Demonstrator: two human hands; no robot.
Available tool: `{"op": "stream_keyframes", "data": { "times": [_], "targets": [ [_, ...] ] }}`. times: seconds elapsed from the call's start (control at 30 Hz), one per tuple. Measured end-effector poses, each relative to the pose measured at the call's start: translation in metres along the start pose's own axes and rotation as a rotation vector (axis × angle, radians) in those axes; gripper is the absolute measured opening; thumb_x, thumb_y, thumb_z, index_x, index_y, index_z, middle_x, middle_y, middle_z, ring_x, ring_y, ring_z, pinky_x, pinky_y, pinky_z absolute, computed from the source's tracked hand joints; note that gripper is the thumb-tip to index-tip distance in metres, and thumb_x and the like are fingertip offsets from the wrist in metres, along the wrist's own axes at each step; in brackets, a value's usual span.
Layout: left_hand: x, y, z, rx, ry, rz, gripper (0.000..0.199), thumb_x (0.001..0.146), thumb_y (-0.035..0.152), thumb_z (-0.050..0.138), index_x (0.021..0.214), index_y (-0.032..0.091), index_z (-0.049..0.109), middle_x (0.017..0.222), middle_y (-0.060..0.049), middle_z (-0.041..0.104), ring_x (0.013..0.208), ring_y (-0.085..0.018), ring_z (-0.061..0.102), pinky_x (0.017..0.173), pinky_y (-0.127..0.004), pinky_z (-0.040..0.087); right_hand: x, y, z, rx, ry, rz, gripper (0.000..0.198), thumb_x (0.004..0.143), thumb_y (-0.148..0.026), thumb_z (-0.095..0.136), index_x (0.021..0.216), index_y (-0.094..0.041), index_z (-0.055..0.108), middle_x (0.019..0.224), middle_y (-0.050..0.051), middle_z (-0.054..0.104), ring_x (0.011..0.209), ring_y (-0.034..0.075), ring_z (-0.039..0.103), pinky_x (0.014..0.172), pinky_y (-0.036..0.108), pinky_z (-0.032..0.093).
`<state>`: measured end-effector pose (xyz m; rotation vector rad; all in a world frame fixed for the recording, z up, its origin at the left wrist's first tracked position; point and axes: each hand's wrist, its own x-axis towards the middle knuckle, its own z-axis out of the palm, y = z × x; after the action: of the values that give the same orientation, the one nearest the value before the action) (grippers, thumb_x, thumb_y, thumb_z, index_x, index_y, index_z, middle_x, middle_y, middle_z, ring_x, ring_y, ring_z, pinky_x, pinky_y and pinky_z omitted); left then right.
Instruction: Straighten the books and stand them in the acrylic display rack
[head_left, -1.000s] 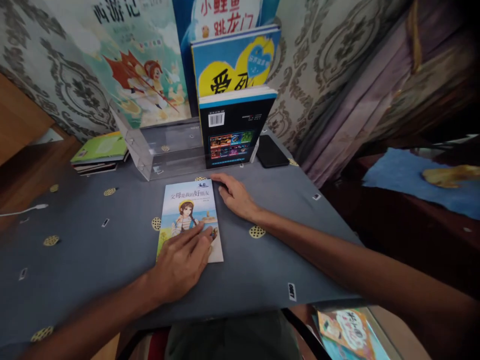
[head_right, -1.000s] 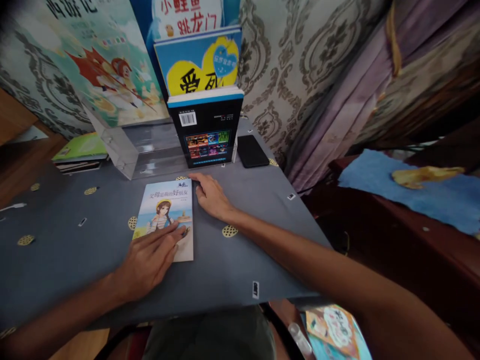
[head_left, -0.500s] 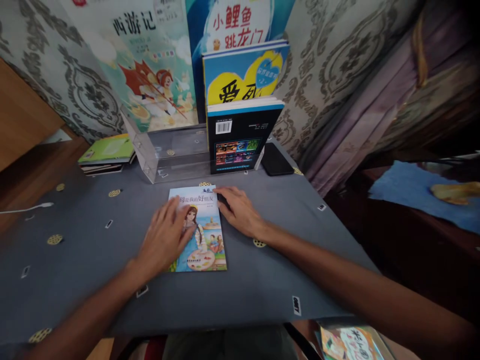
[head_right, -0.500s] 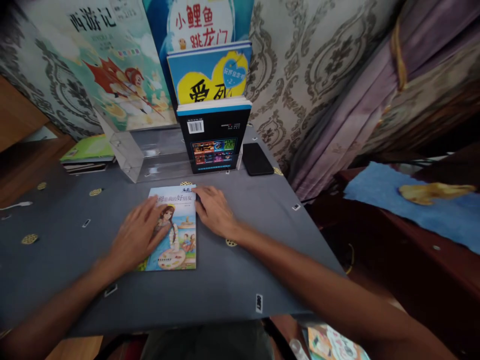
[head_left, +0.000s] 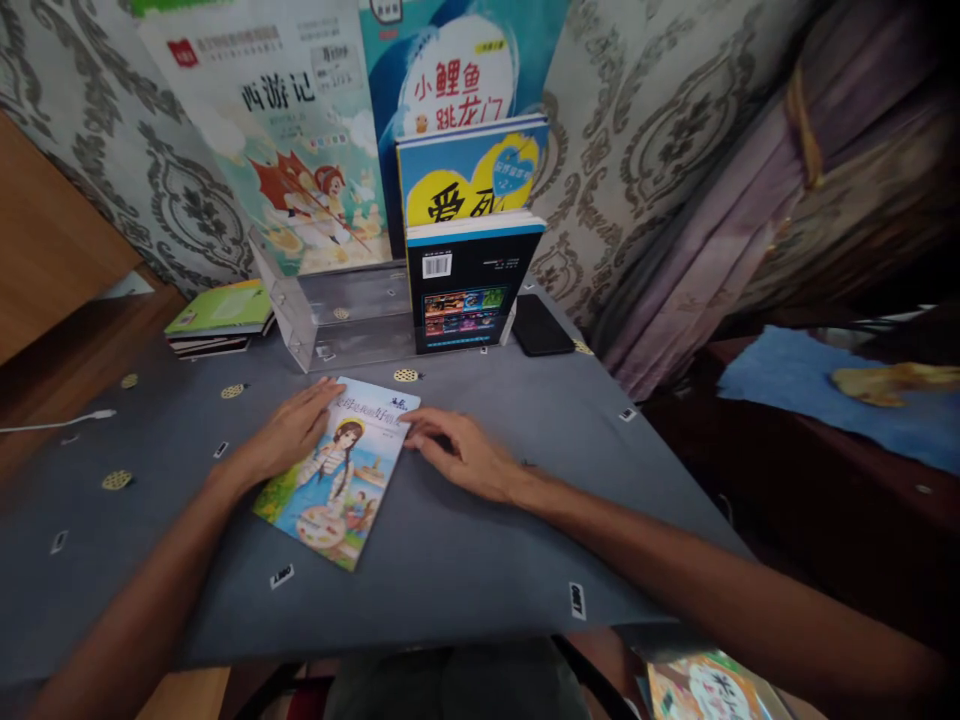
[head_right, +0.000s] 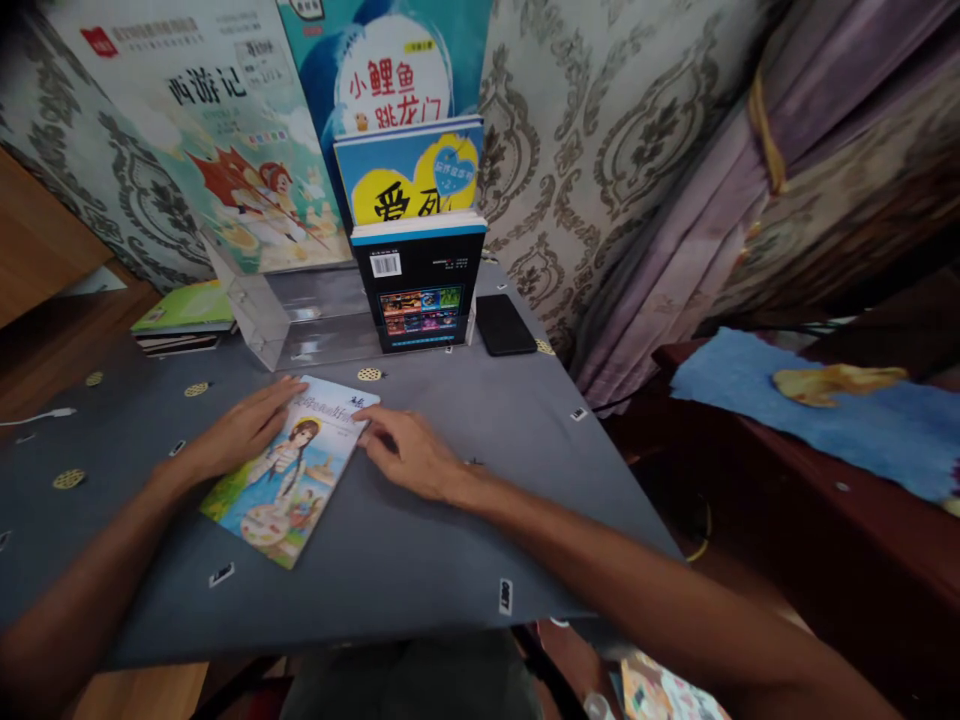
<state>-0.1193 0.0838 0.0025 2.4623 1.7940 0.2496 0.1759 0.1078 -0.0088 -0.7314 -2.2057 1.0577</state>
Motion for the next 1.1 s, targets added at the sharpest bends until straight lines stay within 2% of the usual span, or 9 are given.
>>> {"op": "stream_keyframes", "data": {
  "times": [0.07,0.13,0.23,0.33,0.5,0.6,0.8,0.93,1.1],
  "targets": [
    [0.005,-0.003,-0.008,0.021,-0.054,0.02,0.052,0.099,0.026,0.026,0.144,0.013,0.049,0.153,-0.013,0.05,0.147,-0.023,0.04,0.121,-0.046,0.034,0.0,-0.002,0.001,0.035,-0.06,-0.051,0.029,0.095,-0.018,0.05,0.118,-0.02,0.067,0.09,0.004,0.077,0.083,0.018,0.071,0.08,0.034,0.055],
    [0.008,0.006,-0.014,0.097,-0.064,0.001,0.051,0.098,0.023,0.029,0.142,0.012,0.051,0.152,-0.014,0.05,0.146,-0.026,0.041,0.12,-0.047,0.035,0.002,0.002,0.0,-0.051,0.036,-0.067,0.028,0.095,-0.017,0.049,0.115,-0.019,0.068,0.09,0.005,0.076,0.085,0.019,0.07,0.084,0.036,0.053],
    [0.01,0.04,-0.016,0.236,-0.027,-0.072,0.044,0.101,0.027,0.035,0.134,0.01,0.058,0.148,-0.018,0.053,0.136,-0.032,0.051,0.114,-0.052,0.041,0.007,0.015,-0.005,-0.195,0.195,-0.004,0.034,0.094,-0.013,0.047,0.124,-0.016,0.063,0.106,0.011,0.075,0.103,0.024,0.067,0.095,0.044,0.05],
    [0.011,0.083,-0.014,0.251,-0.017,-0.065,0.041,0.102,0.039,0.04,0.128,0.013,0.06,0.137,-0.016,0.061,0.124,-0.031,0.058,0.101,-0.047,0.052,0.011,0.025,-0.01,-0.183,0.151,0.024,0.048,0.09,-0.007,0.046,0.136,-0.018,0.053,0.12,0.012,0.073,0.118,0.025,0.062,0.102,0.049,0.046],
    [0.013,0.126,-0.013,0.39,-0.036,-0.017,0.037,0.097,0.045,0.054,0.113,0.012,0.063,0.115,-0.016,0.067,0.108,-0.032,0.063,0.083,-0.042,0.056,0.012,0.025,-0.01,0.012,0.086,0.009,0.054,0.087,-0.006,0.045,0.139,-0.02,0.049,0.1,0.005,0.077,0.098,0.02,0.07,0.091,0.039,0.051],
    [0.014,0.131,-0.012,0.437,-0.063,-0.023,0.031,0.098,0.04,0.052,0.111,0.013,0.063,0.114,-0.016,0.069,0.104,-0.031,0.064,0.075,-0.038,0.056,0.012,0.022,-0.009,0.028,0.121,0.023,0.049,0.088,-0.007,0.045,0.135,-0.02,0.053,0.095,0.004,0.077,0.091,0.018,0.07,0.087,0.036,0.05],
    [0.015,0.129,-0.005,0.439,0.014,-0.031,0.029,0.099,0.036,0.049,0.112,0.014,0.064,0.115,-0.016,0.071,0.099,-0.029,0.069,0.07,-0.036,0.055,0.014,0.025,-0.009,0.028,0.215,0.07,0.043,0.09,-0.009,0.044,0.13,-0.019,0.055,0.093,0.003,0.077,0.079,0.016,0.066,0.081,0.034,0.049],
    [0.016,0.131,-0.006,0.414,-0.009,-0.052,0.028,0.099,0.033,0.048,0.109,0.014,0.066,0.109,-0.013,0.074,0.098,-0.03,0.071,0.068,-0.036,0.056,0.013,0.026,-0.009,0.038,0.221,0.066,0.044,0.09,-0.009,0.043,0.13,-0.02,0.055,0.095,0.003,0.076,0.078,0.016,0.065,0.08,0.033,0.049],
    [0.017,0.13,-0.008,0.385,0.01,-0.06,0.029,0.099,0.031,0.048,0.111,0.015,0.069,0.115,-0.011,0.075,0.099,-0.03,0.073,0.069,-0.038,0.057,0.012,0.024,-0.009,0.039,0.224,0.066,0.042,0.09,-0.009,0.044,0.13,-0.018,0.054,0.095,0.004,0.077,0.079,0.016,0.064,0.081,0.033,0.048]
  ]
}}
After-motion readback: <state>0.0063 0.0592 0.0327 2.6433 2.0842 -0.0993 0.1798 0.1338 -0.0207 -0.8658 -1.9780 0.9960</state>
